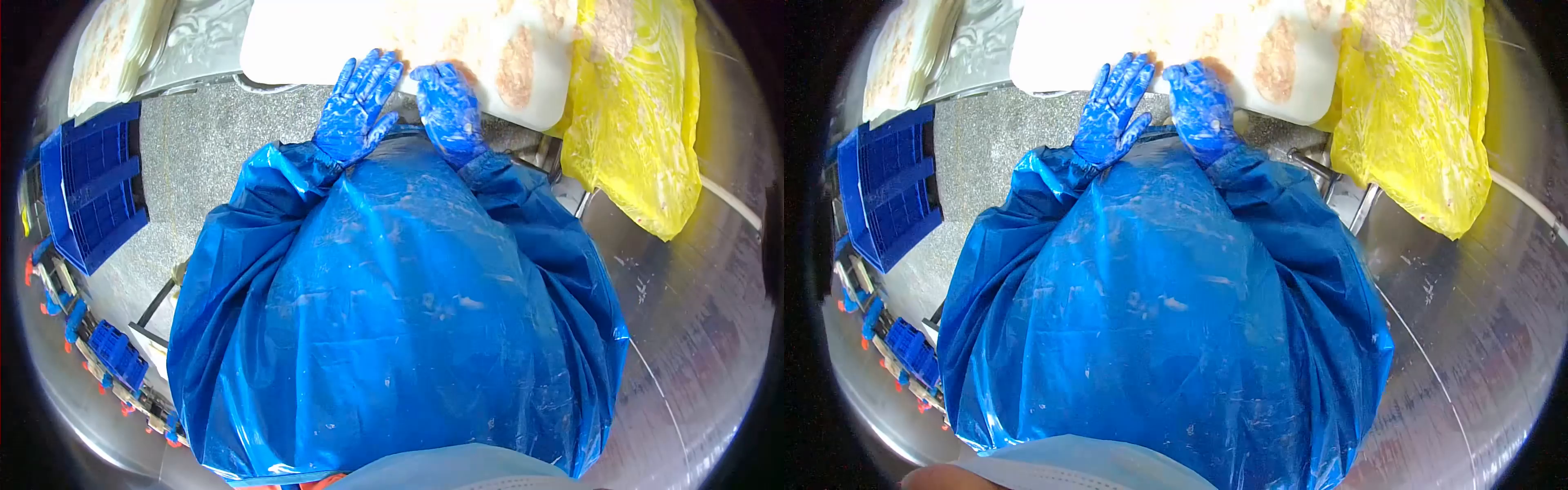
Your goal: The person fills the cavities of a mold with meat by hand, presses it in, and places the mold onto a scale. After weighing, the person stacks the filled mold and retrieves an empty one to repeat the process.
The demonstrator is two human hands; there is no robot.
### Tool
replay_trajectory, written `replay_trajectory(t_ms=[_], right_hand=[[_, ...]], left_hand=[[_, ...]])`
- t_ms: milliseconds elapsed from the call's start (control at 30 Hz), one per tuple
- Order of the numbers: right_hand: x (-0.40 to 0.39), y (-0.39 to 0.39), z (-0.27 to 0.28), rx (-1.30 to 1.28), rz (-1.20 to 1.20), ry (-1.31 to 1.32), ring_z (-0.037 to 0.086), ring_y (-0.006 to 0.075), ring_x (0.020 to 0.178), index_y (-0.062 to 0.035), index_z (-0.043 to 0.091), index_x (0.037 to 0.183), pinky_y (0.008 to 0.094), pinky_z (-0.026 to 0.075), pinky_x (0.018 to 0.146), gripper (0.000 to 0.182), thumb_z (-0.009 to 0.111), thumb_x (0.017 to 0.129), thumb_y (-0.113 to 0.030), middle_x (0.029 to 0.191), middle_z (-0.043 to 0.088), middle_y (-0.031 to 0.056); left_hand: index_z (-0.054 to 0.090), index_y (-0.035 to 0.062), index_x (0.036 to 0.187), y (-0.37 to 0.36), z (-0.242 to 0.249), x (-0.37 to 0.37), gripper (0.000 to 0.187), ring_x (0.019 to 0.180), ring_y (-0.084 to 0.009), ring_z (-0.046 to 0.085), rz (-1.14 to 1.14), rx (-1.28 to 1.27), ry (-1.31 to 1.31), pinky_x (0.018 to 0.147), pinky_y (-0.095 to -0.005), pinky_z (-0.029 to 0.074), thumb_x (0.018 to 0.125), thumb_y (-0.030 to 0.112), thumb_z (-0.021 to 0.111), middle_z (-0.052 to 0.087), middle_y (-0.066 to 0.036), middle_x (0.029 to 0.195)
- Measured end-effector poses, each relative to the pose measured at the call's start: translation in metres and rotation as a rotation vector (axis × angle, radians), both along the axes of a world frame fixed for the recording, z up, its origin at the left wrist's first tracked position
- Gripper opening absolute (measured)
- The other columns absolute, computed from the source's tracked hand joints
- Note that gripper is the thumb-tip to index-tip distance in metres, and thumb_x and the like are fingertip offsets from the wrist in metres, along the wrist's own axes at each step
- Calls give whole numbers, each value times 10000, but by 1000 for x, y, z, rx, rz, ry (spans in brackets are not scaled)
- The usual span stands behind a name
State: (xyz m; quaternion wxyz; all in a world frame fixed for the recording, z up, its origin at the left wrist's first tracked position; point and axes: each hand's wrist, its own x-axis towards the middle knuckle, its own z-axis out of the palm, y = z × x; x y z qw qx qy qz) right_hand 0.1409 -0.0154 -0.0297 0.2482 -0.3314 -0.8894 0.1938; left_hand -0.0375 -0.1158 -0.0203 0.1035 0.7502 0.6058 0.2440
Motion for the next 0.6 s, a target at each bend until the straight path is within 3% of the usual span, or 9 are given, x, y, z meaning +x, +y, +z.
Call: replay_trajectory(t_ms=[167, 200, 233, 300, 333, 367, 533, 600], right_hand=[[-10, -2, 9, -7, -50, -133, 634, 354, 981, -86, 615, 1129, 467, 532, 842, 268, 622, 870, -155, 1026, 632, 143], [-11, 0, 9, 30, -69, -157, 643, 311, 911, -77, 636, 1081, 418, 539, 807, 242, 629, 839, -69, 997, 630, 137], [-10, 1, 11, 30, -63, -153, 643, 311, 911, -77, 636, 1081, 418, 539, 807, 242, 629, 839, -69, 997, 630, 137], [0, 7, 16, -295, -57, 375, 626, 215, 781, -45, 657, 989, 339, 523, 683, 220, 589, 806, 56, 906, 642, 86], [6, 10, 18, -408, -90, 427, 579, 117, 734, -23, 651, 949, 256, 493, 642, 268, 565, 758, 143, 881, 629, 53], [16, 13, 23, -505, -92, 416, 569, 74, 726, -21, 647, 972, 228, 478, 630, 260, 571, 785, 144, 878, 631, 30], [34, 22, 34, -632, -168, 692, 545, 65, 687, -64, 651, 1034, 212, 450, 595, 237, 579, 890, 111, 904, 636, -3], [63, 39, 28, -628, -210, 616, 560, 67, 714, -73, 659, 1080, 201, 474, 635, 249, 595, 905, 93, 940, 648, 9]], left_hand=[[365, 55, 1554, 3, -5, -2, 669, 1520, -374, 275, -57, 44, -12, 1235, -544, 172, 960, 265, 588, 333, -168, 1624], [370, 57, 1553, 4, -6, -2, 667, 1515, -378, 285, -44, 35, 17, 1234, -543, 177, 958, 260, 592, 344, -173, 1617], [374, 60, 1552, 5, -6, -4, 664, 1509, -381, 295, -30, 28, 48, 1232, -543, 182, 956, 256, 595, 355, -179, 1609], [384, 68, 1550, 3, -1, -3, 665, 1504, -382, 303, 21, 61, 2, 1230, -547, 183, 948, 246, 606, 372, -176, 1600], [381, 71, 1552, 0, 2, -3, 670, 1506, -377, 302, 107, 107, -19, 1230, -551, 178, 946, 246, 609, 370, -172, 1602], [378, 74, 1554, -3, 2, -1, 675, 1507, -372, 302, 192, 147, -42, 1230, -554, 173, 945, 245, 612, 368, -169, 1605], [371, 121, 1567, 3, -5, -1, 706, 1516, -363, 286, 135, 78, 4, 1234, -554, 154, 931, 269, 640, 352, -127, 1623], [354, 126, 1575, 10, -5, 7, 732, 1527, -359, 262, 127, 101, -47, 1238, -562, 127, 929, 296, 655, 340, -129, 1629]])
